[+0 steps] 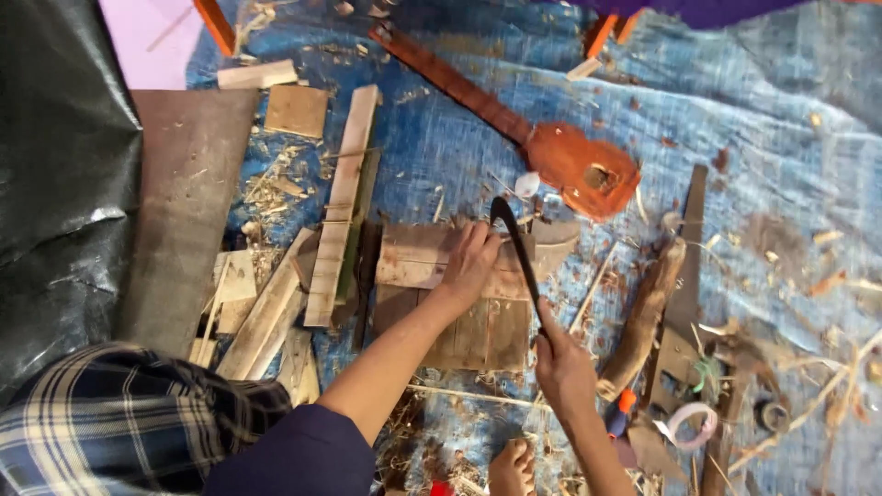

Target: Installing and securing fret markers onto the neck of a wooden stringed instrument using hand tools.

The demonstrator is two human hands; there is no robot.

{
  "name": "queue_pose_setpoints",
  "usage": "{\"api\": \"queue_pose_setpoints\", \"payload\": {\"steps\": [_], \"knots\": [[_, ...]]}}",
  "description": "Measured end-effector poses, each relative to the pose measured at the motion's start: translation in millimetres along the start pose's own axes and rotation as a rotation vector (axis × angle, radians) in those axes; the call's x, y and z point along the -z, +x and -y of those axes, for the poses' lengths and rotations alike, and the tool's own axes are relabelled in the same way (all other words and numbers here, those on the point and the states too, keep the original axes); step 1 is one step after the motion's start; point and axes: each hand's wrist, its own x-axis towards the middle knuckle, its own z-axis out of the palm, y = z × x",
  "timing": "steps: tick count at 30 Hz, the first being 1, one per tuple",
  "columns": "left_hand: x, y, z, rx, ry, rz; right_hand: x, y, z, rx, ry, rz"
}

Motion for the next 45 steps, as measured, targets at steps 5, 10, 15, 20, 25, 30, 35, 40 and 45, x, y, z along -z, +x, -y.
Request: {"api": "queue_pose_setpoints", "payload": {"steps": [5, 10, 15, 20, 25, 30, 35, 40, 45], "knots": [[-38.2, -6.2, 15.5, -0.021, 0.072, -0.077, 17.1, -5.2, 15.7, -0.095, 0.074, -0.036], [-26.9, -6.0, 10.8, -0.022, 0.058, -0.084, 55.3, 1.9, 46.7, 0.099, 0.216, -0.269], [-24.8, -8.5, 8.3, -0.028, 0.050, -0.110, 16.5, -1.2, 17.4, -0.046, -0.010, 0.010], [5.7, -2.3, -2.0, 0.210, -0.256, 0.149, 0.8, -0.6, 5.8, -0.111, 0.054, -0.015], [-23.5, -12.1, 8.4, -0.030, 0.080, -0.060, 28.9, -10.3, 35.5, 0.001, 0.148, -0.182], [-25.7, -7.4, 10.1, -0.054, 0.114, -0.102, -10.3, -6.5, 2.4, 0.015, -0.099, 0.016], [-46.0, -9.8, 30.5, -0.111, 0.125, -0.119, 2.0, -6.9, 15.6, -0.187, 0.218, 0.054], [-30.5, -10.5, 16.1, -0.024, 0.108, -0.056, 25.0, -4.9, 37.5, -0.006, 0.274, -0.148], [-26.4, -6.3, 13.2, -0.074, 0.148, -0.102, -21.5, -6.4, -4.0, 0.097, -0.079, 0.012]]}}
